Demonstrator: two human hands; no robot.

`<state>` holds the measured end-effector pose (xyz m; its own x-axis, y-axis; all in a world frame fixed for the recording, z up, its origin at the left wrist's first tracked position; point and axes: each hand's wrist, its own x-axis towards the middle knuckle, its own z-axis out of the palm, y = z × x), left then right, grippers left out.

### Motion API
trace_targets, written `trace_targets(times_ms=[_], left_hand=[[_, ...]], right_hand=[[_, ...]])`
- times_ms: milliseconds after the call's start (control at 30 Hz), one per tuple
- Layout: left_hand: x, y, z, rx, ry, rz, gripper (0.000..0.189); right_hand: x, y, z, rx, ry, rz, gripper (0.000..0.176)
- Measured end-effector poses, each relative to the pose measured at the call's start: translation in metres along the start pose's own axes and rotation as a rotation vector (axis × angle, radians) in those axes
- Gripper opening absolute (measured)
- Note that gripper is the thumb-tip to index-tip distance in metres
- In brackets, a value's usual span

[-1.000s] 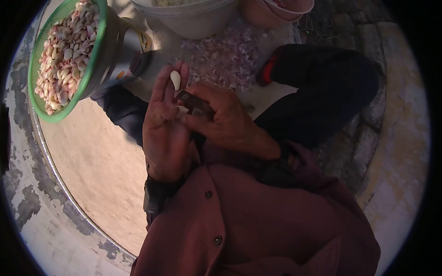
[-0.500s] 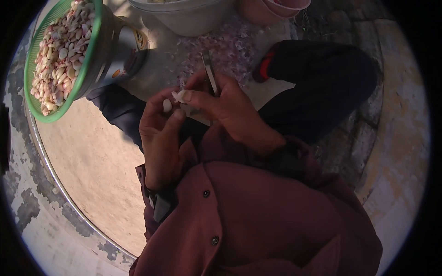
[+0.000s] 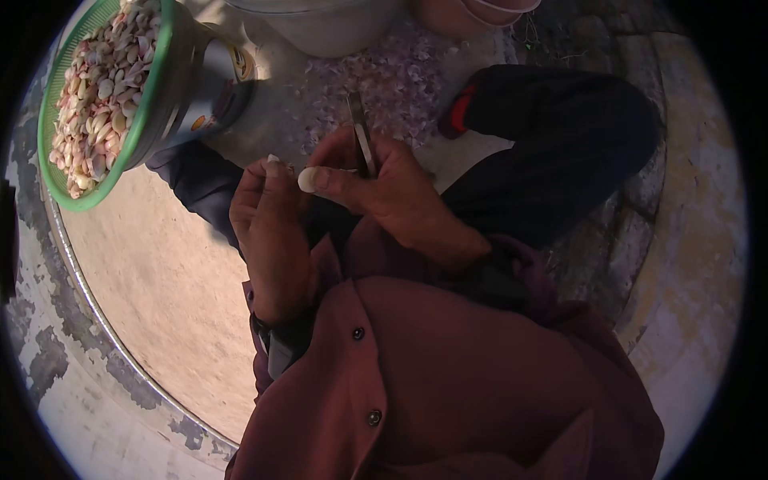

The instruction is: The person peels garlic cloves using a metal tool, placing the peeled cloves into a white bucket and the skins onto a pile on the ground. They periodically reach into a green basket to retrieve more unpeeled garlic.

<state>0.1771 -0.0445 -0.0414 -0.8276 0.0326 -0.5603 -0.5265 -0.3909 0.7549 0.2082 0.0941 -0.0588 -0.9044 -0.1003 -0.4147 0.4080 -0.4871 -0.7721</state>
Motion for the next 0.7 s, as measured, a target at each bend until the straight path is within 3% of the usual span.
trace_targets(times_ms=[133,200,333,400,700], left_hand=[[0.005,0.003,-0.016,-0.106,-0.025,-0.041,0.009],[0.004,0.002,-0.023,-0.014,-0.112,-0.028,0.006],[-0.006,0.007,-0.002,0.033,-0.075,-0.021,0.014],[-0.005,-0.004,-0.013,0.058,-0.299,0.128,0.021],[0.0,0.002,-0.013,0.179,-0.134,0.033,0.013]], right_hand=[[-0.001,0.001,0.001,-0.01,0.056,-0.045,0.012],[-0.001,-0.004,0.002,-0.015,0.082,-0.062,0.012],[0.003,-0.002,0.004,-0.014,0.073,-0.074,0.012],[0.004,0.003,0.005,0.015,0.128,-0.041,0.012],[0.0,0.001,0.007,-0.071,0.008,-0.055,0.012]])
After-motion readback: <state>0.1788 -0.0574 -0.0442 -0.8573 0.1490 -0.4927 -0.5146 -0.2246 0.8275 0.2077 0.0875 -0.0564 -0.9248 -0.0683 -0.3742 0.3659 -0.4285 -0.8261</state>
